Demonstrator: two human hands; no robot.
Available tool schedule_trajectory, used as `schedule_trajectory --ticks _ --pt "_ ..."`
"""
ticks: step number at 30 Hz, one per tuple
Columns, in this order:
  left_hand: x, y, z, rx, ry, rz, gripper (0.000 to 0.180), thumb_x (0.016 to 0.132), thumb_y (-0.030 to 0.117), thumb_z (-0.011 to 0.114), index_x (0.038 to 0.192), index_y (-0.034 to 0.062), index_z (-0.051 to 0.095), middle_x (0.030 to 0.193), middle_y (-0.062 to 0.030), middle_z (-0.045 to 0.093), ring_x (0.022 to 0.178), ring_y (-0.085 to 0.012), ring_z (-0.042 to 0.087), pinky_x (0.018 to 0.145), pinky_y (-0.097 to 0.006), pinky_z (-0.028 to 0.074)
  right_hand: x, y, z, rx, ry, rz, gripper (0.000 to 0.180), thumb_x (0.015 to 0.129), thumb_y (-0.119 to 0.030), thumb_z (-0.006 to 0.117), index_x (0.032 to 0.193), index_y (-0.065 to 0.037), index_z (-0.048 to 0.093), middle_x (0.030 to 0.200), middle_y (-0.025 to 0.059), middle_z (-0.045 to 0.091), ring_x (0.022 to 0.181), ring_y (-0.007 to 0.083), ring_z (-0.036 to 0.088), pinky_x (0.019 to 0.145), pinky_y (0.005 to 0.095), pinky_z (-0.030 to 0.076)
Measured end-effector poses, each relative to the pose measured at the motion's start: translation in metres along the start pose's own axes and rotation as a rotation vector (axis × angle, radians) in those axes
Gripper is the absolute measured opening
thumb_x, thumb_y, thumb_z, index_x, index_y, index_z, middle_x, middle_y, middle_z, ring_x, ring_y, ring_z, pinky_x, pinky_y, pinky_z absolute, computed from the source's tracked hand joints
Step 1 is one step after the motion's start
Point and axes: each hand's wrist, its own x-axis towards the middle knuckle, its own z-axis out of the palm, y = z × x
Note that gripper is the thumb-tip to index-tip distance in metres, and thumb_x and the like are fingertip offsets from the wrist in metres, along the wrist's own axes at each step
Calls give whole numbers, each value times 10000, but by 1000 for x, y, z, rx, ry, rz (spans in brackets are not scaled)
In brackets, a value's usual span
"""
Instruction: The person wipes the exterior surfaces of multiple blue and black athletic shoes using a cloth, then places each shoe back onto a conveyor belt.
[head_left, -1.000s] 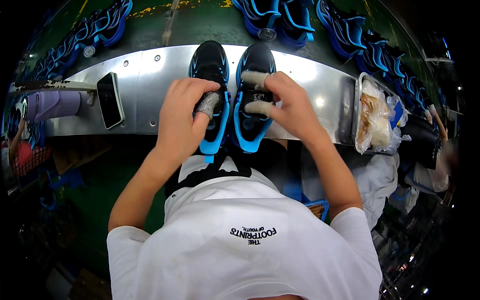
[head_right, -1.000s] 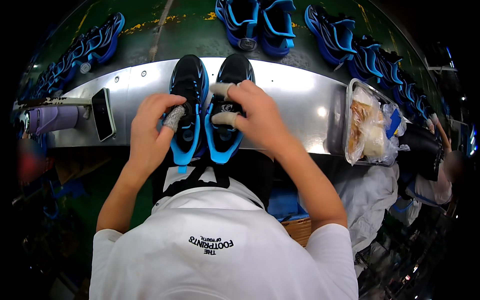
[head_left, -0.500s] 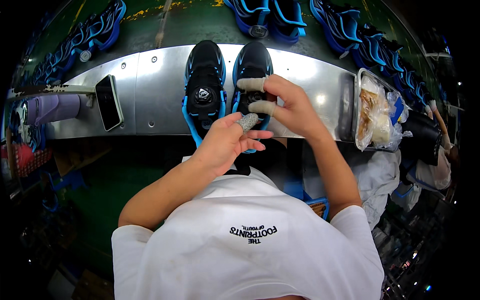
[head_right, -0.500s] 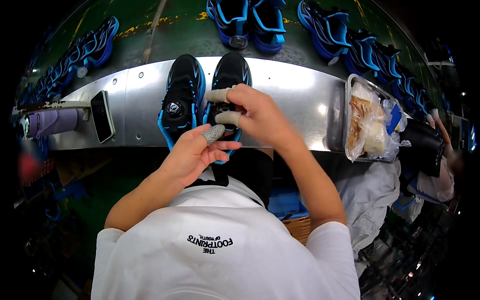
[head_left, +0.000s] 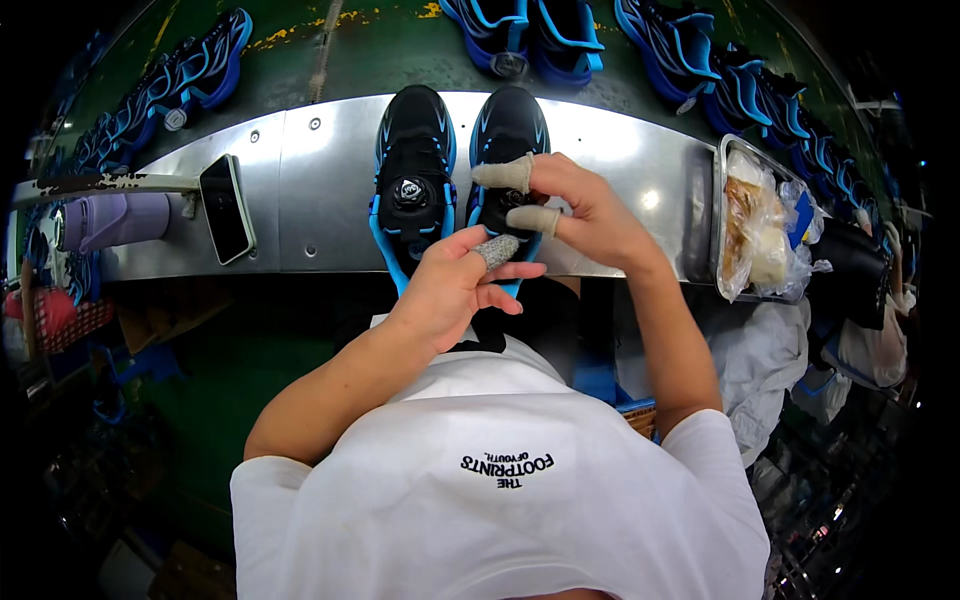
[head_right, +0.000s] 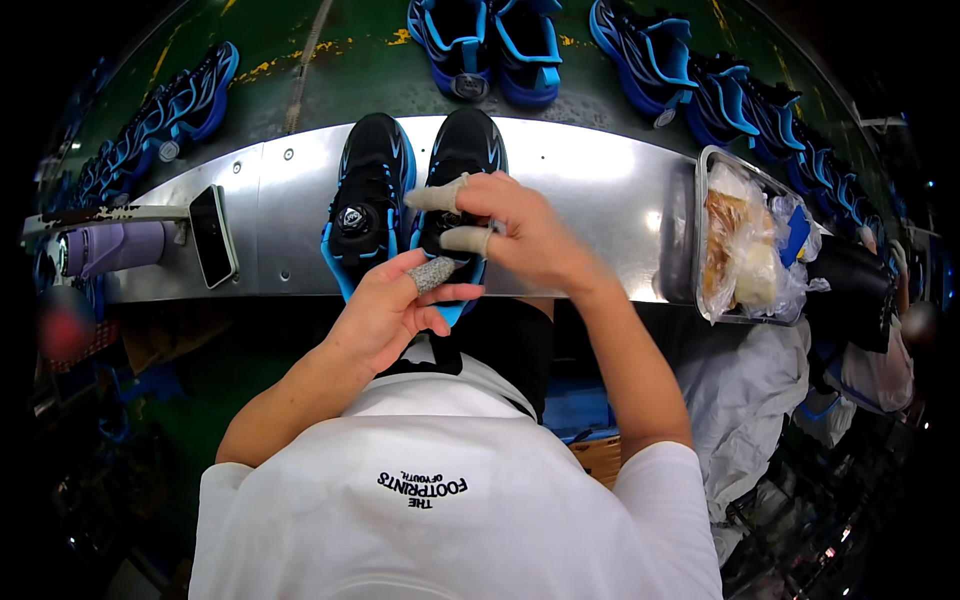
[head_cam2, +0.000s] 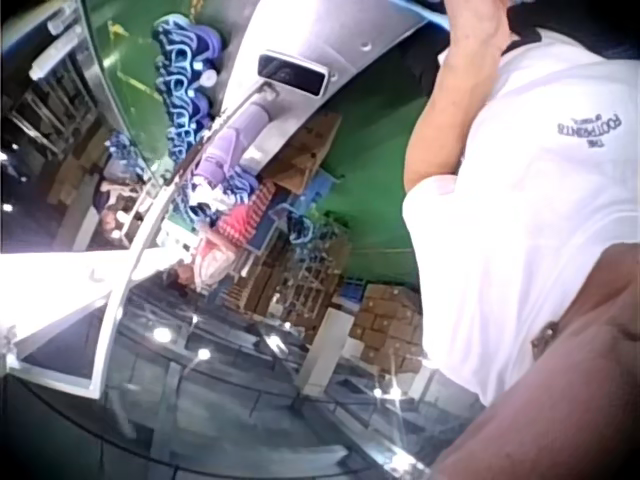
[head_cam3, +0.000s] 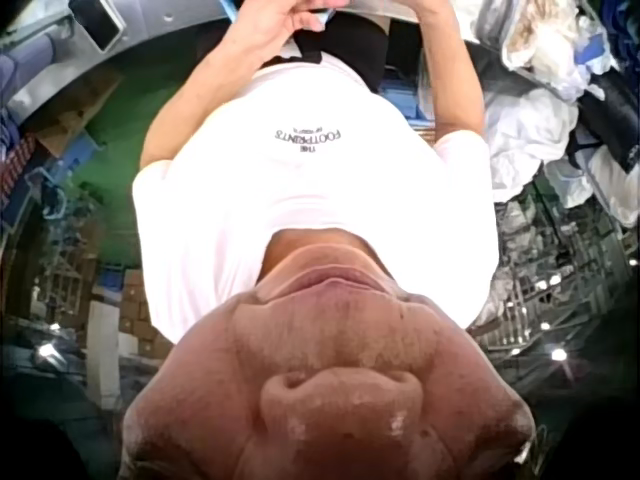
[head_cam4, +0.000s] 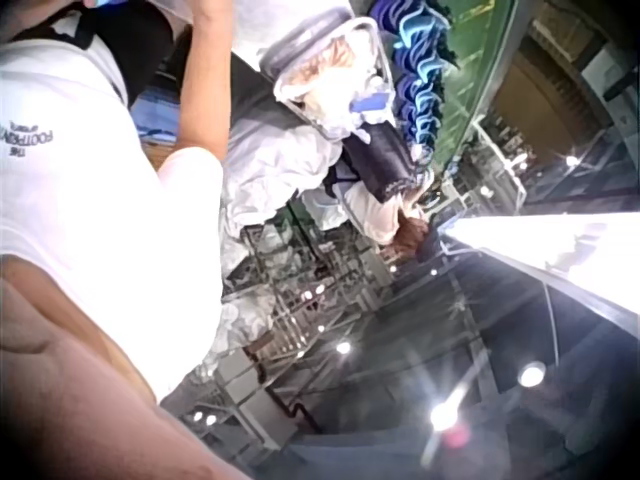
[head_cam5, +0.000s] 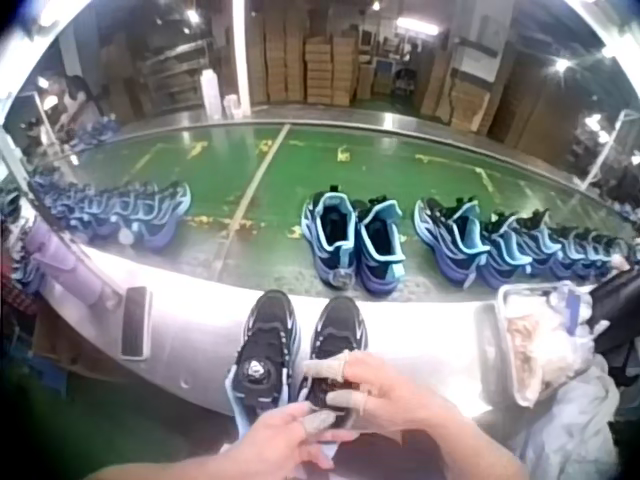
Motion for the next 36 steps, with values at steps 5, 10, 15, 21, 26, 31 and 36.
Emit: schedule_trajectory --ticks 5,10,15,21,26,31,36 --pt "0 -2 4 35 11 -39 288 1005 101 449 1251 -38 504 1193 -137 587 1121 -277 638 592 -287 590 -3 3 17 -223 157 16 363 796 -43 678 1151 -115 708 832 53 620 809 202 554 765 318 469" --pt "0 0 0 7 12 -25 268 1003 85 436 1234 -24 516 1174 -121 592 1103 -263 646 607 -290 584 1 9 0 -36 -4 -17 386 825 -95 702 1210 -119 693 978 29 658 921 180 575 854 305 468" --pt "2 -3 -1 -11 14 -23 276 1008 105 450 1245 -23 508 1184 -132 593 1108 -258 644 582 -273 578 -3 16 6 -42 30 -128 387 771 -123 714 1158 -135 710 851 58 625 875 205 561 823 344 445" --pt "2 -4 1 11 37 0 272 1018 122 447 1244 -18 508 1181 -117 592 1086 -243 651 568 -264 573 -10 8 38 -144 412 22 371 727 -131 768 1088 -79 704 768 79 427 726 238 466 650 358 411" --pt "4 -6 1 17 28 -2 269 1022 125 434 1234 -20 514 1164 -116 592 1051 -231 656 579 -266 577 -4 11 14 -25 191 -114 408 744 -115 756 1147 -94 689 812 74 480 778 224 515 676 318 440" --pt "4 -9 4 49 41 42 276 1022 136 441 1230 -28 516 1180 -123 588 1041 -235 651 603 -273 577 -17 -2 43 -149 396 132 382 773 -101 729 1155 -103 714 915 52 595 788 172 544 730 297 457" --pt "-25 25 15 323 19 -162 333 1009 169 502 1257 -51 538 1198 -149 607 1017 -240 657 657 -296 577 -24 34 2 300 401 286 550 836 -250 757 1321 -61 579 1066 80 631 925 160 599 804 290 491"
